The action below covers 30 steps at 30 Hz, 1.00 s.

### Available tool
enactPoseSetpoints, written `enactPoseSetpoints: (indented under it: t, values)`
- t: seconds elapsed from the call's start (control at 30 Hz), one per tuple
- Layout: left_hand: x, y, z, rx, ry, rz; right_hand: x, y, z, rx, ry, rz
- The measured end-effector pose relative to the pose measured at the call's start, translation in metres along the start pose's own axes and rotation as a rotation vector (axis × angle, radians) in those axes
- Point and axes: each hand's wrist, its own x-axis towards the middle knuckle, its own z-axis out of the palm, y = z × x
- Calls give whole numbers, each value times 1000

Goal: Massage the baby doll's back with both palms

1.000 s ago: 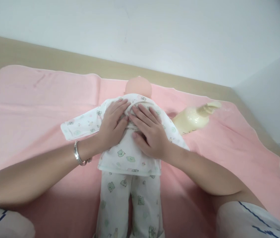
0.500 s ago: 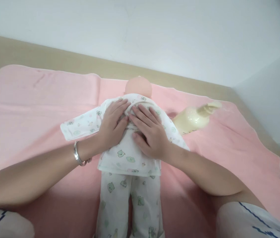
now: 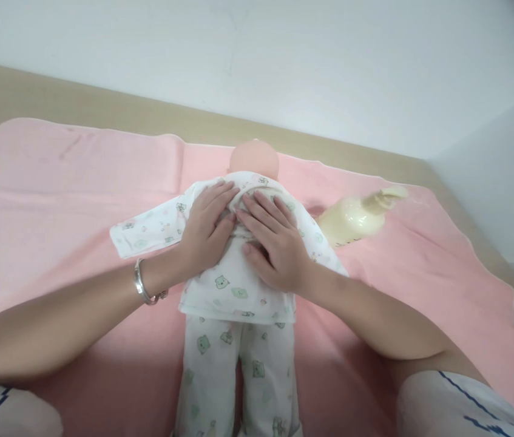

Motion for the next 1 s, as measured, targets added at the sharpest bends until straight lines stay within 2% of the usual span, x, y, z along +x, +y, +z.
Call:
enactPoseSetpoints:
  t: [1.0]
  values:
    - [1, 1, -1, 3, -7, 2, 1, 0, -1, -10, -5, -6]
